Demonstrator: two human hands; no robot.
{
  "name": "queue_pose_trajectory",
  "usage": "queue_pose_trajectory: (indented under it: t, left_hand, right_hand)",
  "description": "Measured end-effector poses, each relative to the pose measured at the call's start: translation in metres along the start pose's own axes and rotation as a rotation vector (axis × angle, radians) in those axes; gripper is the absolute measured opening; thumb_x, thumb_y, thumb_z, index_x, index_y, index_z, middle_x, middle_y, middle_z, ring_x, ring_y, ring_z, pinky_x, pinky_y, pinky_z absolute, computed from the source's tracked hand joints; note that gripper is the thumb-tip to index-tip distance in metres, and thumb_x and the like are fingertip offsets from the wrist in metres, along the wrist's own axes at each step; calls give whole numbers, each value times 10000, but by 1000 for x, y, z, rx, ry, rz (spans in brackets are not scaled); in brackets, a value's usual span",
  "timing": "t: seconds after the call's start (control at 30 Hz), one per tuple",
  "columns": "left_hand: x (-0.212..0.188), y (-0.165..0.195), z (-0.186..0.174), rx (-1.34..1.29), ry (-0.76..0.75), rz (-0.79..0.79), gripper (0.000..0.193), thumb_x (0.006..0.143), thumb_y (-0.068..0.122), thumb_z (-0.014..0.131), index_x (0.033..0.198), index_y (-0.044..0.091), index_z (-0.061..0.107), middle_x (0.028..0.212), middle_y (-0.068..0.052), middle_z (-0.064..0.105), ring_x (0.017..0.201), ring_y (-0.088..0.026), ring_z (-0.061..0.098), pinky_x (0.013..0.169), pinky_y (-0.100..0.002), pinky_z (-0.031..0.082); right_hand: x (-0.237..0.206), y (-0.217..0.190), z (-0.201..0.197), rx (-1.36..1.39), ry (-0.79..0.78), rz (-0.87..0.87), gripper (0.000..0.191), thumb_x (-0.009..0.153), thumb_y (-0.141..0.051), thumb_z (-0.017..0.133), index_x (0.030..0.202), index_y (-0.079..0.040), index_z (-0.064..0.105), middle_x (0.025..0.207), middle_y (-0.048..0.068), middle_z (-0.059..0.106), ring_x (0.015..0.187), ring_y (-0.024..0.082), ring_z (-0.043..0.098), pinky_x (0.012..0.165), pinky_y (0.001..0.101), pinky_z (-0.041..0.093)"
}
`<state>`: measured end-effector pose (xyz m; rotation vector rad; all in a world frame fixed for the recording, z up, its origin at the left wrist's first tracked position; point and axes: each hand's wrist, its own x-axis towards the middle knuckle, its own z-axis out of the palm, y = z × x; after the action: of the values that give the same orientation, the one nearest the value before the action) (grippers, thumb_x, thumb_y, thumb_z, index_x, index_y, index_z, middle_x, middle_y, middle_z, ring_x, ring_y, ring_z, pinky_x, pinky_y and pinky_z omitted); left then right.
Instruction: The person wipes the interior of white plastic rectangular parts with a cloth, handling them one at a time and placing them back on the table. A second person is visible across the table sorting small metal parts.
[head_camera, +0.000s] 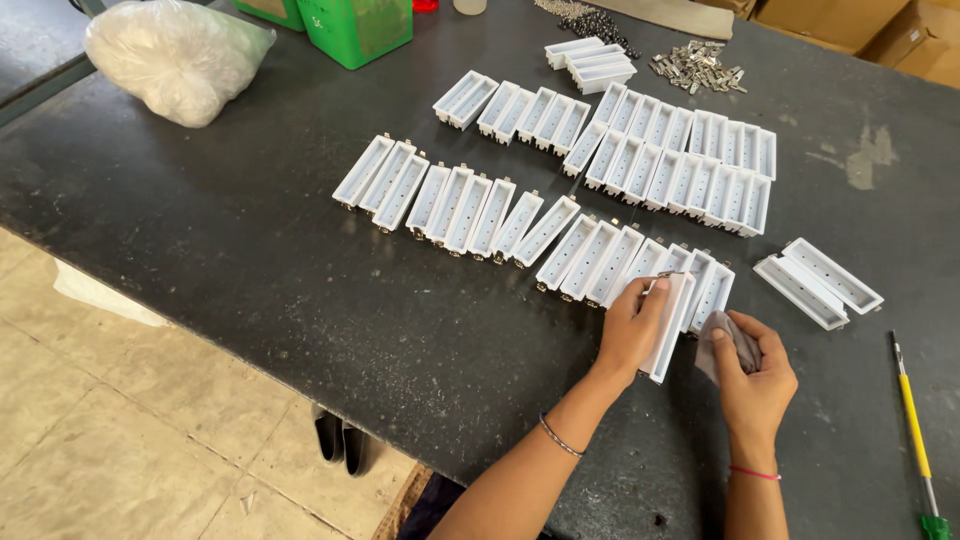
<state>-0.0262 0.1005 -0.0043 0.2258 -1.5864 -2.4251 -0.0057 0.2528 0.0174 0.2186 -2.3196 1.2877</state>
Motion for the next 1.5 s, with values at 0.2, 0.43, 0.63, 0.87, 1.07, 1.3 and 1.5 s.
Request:
queue_pose_trajectory:
  t: [0.2,0.43,0.63,0.87,1.07,1.3,1.5]
  left_hand:
    - [0,1,-1,6,-5,-7,466,1038,426,562,1203,3,665,885,-11,653,778,-68,561,705,-237,477]
    - [0,-1,-2,80,35,25,451,1038,422,573,1183,9,680,850,-26,630,758,-94,535,682,-264,458]
    - [2,-2,-1,26,34,-2,425,1034,399,577,1181,15,683,876,-21,642,774,-89,548,699,-260,468]
    - [3,0,1,-34,17,-33,392,1036,378,572,1173,26,679,877,-11,651,786,-81,562,703,-253,475]
    - [3,0,3,-16,9,-41,372,1028,365,570,1159,38,691,842,-4,622,761,-76,539,675,-242,455]
    - [4,0,3,-29,-1,-55,378,1031,377,563,1148,36,676,849,10,601,777,-73,520,687,-238,445]
    - [3,1,4,0,8,-42,378,1035,371,561,1139,29,685,853,-5,598,789,-83,520,703,-247,450]
  right_hand:
    - [-1,-1,2,3,-7,10,298,995,-165,744,1252,-21,702,1131,84,735,1035,125,680,928,277,533]
    - [-3,-2,3,-2,-10,8,294,1002,-161,745,1257,-21,707,1134,88,733,1043,126,679,936,280,532]
    - [0,1,3,-2,1,6,293,992,-162,749,1246,-21,707,1128,86,736,1040,126,680,937,278,533]
    - [3,2,2,35,5,23,298,974,-151,739,1237,-18,700,1121,88,741,1037,127,681,933,280,532]
    - [6,-1,1,59,23,43,307,949,-149,736,1223,-16,697,1122,100,745,1037,136,689,923,288,536]
    - [6,-13,-4,55,11,88,318,938,-159,731,1224,-23,701,1118,100,750,1032,149,698,911,293,538]
    - [7,-15,-5,65,17,88,317,935,-165,731,1218,-23,702,1114,98,754,1028,144,700,911,289,539]
